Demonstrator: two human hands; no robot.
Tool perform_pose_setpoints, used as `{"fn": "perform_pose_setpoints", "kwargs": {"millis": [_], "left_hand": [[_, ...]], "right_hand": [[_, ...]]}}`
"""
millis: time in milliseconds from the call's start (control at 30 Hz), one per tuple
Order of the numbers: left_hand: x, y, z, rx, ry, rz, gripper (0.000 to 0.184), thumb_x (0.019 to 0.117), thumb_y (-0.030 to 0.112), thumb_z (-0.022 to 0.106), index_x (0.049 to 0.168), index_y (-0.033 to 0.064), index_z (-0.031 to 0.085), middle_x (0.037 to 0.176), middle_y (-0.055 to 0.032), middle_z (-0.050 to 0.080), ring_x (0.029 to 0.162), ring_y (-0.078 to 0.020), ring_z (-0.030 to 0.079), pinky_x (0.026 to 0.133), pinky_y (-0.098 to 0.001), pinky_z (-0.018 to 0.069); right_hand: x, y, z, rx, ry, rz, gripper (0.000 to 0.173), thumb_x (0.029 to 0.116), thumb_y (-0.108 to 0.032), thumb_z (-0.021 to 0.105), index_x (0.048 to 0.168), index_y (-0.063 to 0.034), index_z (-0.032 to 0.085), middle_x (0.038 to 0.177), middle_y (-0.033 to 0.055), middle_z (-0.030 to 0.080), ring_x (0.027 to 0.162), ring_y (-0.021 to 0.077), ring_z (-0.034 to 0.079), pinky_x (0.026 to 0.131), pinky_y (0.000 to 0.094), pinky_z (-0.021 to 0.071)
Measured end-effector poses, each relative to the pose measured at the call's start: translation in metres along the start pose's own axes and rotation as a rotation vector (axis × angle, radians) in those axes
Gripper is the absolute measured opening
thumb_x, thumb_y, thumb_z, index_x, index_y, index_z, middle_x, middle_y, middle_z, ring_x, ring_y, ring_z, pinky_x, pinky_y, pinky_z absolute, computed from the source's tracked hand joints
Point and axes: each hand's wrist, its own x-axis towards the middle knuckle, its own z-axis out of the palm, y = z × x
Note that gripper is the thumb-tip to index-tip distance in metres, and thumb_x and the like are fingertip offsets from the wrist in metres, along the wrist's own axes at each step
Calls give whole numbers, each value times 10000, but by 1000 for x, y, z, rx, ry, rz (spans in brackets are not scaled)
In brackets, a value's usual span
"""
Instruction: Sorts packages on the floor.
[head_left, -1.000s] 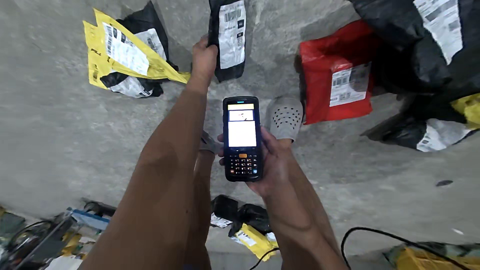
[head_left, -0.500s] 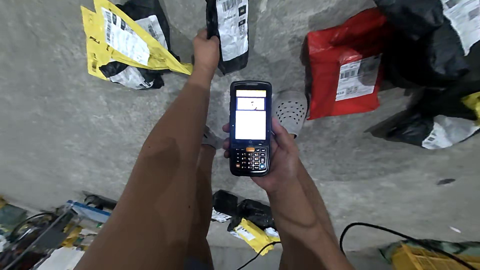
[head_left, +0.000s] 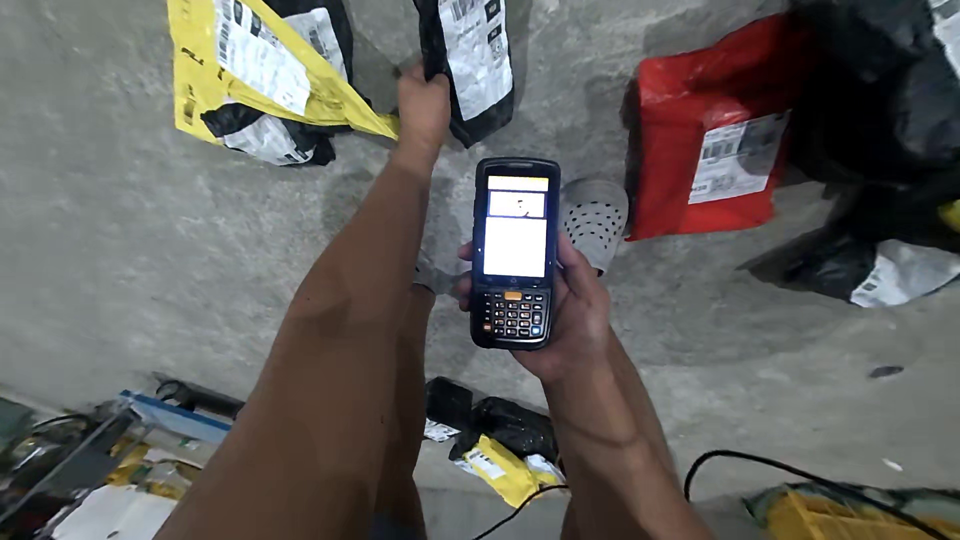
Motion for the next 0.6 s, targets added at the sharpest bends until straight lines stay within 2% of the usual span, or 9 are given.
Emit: {"fn": "perform_pose_setpoints", "kwargs": {"millis": [133, 200, 233, 267, 333, 400, 500, 533, 600], "left_hand": [[-41, 28, 20, -75, -36, -71, 156, 940, 83, 607, 1029, -6, 698, 857, -119, 699, 763, -194, 681, 697, -415, 588], [-80, 56, 35, -120, -271, -136, 164, 938, 65, 639, 1080, -3, 686, 890, -131, 698, 771, -193, 675, 700, -398, 586], [-97, 65, 43, -114, -420, -113, 216, 934, 50, 646, 1141, -2, 682, 958, -138, 709, 820, -191, 682, 735, -386, 583], [-107, 65, 49, -91, -543, -15, 327, 933, 30, 649, 1260, 9, 661, 1112, -145, 715, 956, -188, 693, 840, -373, 578], [-102, 50, 39, 95, -592, 264, 553, 932, 87, 693, 1465, 69, 546, 1450, -124, 588, 1321, -191, 570, 1119, -364, 457], [-76, 25, -5, 262, -287, 298, 609, 912, 145, 714, 1488, 84, 525, 1527, -140, 512, 1413, -265, 481, 1181, -442, 388], [-13, -21, -95, 203, 395, -95, 609, 914, 284, 697, 1429, 7, 525, 1380, -241, 576, 1290, -364, 555, 1078, -509, 468], [10, -41, -120, 89, 541, -252, 649, 921, 363, 705, 1423, -1, 513, 1338, -246, 591, 1236, -357, 589, 1013, -509, 514], [45, -76, -152, -226, 594, -394, 672, 925, 427, 728, 1397, 7, 500, 1274, -199, 622, 1137, -297, 640, 905, -488, 576]], "right_hand": [[3, 2, -1, -50, -48, -7, 655, 1025, -627, 319, 1390, -131, 544, 1298, 250, 612, 1050, 370, 679, 883, 508, 585], [4, 5, -1, -47, -80, -10, 662, 1013, -635, 347, 1386, -128, 550, 1292, 253, 614, 1057, 373, 676, 894, 510, 580], [4, 5, -1, -42, -93, -10, 672, 1009, -644, 351, 1385, -126, 555, 1291, 253, 613, 1062, 373, 673, 902, 510, 576], [4, 5, -1, -44, -98, -11, 676, 1010, -647, 339, 1387, -127, 551, 1295, 254, 607, 1067, 374, 667, 906, 511, 572], [6, 5, -2, -59, -88, -6, 668, 1013, -641, 336, 1398, -135, 542, 1301, 259, 602, 1072, 381, 667, 908, 517, 572], [8, 6, -2, -77, -39, 18, 663, 1018, -641, 326, 1392, -139, 544, 1298, 265, 607, 1068, 389, 672, 900, 519, 578], [11, 12, 0, -114, 65, 86, 661, 1030, -628, 300, 1379, -119, 535, 1266, 277, 623, 1047, 393, 684, 873, 522, 591], [13, 16, 1, -133, 96, 108, 651, 1033, -613, 309, 1377, -105, 527, 1255, 284, 624, 1035, 396, 687, 863, 524, 594], [15, 23, 4, -178, 137, 153, 660, 1044, -597, 281, 1387, -80, 505, 1255, 281, 620, 1030, 390, 685, 861, 519, 592]]}}
